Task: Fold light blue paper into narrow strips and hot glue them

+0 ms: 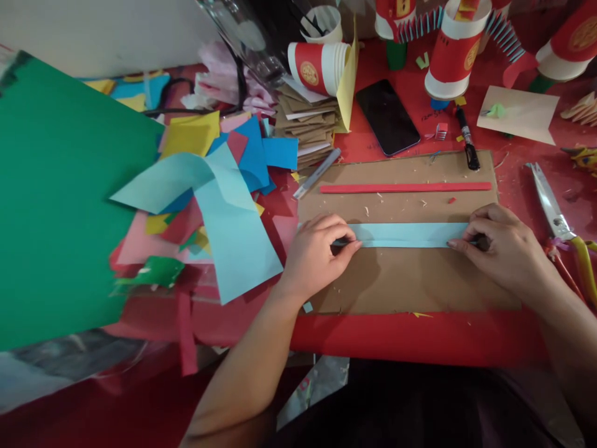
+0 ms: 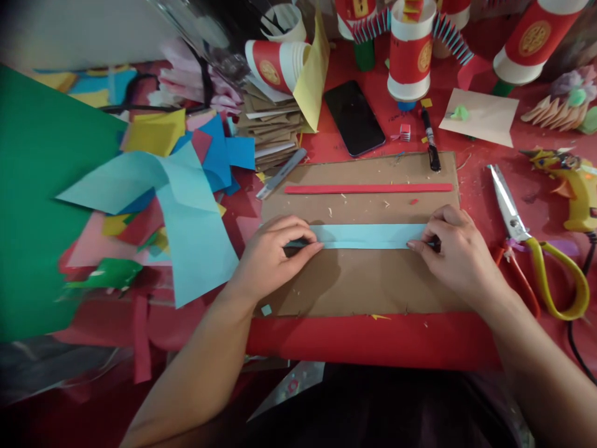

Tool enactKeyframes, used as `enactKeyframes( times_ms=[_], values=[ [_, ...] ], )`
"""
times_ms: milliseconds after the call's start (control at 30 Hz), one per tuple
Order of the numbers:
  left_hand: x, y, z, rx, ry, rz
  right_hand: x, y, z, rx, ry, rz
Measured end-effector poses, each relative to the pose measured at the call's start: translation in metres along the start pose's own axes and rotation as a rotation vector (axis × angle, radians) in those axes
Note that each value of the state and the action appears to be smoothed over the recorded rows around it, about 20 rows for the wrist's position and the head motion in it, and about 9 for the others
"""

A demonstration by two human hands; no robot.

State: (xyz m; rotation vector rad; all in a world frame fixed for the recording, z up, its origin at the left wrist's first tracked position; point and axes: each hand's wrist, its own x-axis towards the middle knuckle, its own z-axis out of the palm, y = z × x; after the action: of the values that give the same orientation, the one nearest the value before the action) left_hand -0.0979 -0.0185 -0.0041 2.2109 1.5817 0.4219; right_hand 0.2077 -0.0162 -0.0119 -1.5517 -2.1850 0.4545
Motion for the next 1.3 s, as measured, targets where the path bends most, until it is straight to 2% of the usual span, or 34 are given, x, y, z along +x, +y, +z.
enactKeyframes(
  times_ms=[133,233,300,367,433,533,633,767,967,1167,1300],
  values=[
    [0.001,0.003,-0.003,0.045,-0.010,-0.035,-0.003,-0.006,-0.002,-0.020,0.014,-0.006],
    [0.002,0.005,-0.005,0.091,-0.031,-0.058,-0.010,-0.021,-0.005,-0.154,0.057,-0.049],
    [0.004,0.006,-0.006,0.111,-0.062,-0.066,-0.016,-0.036,-0.003,-0.222,0.024,-0.172],
    [0.007,0.007,-0.007,0.120,-0.085,-0.071,-0.021,-0.052,0.005,-0.212,-0.081,-0.345],
    [0.009,0.009,-0.007,0.123,-0.090,-0.079,-0.023,-0.065,0.018,-0.207,-0.158,-0.431],
    [0.009,0.011,-0.007,0.117,-0.084,-0.101,-0.022,-0.076,0.038,-0.253,-0.185,-0.424],
    [0.007,0.009,-0.008,0.070,-0.079,-0.108,-0.021,-0.079,0.046,-0.278,-0.178,-0.382],
    [-0.004,-0.005,-0.013,0.024,-0.027,-0.132,-0.021,-0.077,0.044,-0.261,-0.175,-0.364],
    [-0.023,-0.029,-0.021,-0.054,0.057,-0.248,-0.020,-0.078,0.043,-0.299,-0.134,-0.387],
    [-0.030,-0.036,-0.022,-0.061,0.154,-0.422,-0.020,-0.079,0.043,-0.315,-0.105,-0.398],
    [-0.030,-0.037,-0.021,-0.027,0.141,-0.445,-0.020,-0.079,0.044,-0.314,-0.102,-0.397]
  ],
)
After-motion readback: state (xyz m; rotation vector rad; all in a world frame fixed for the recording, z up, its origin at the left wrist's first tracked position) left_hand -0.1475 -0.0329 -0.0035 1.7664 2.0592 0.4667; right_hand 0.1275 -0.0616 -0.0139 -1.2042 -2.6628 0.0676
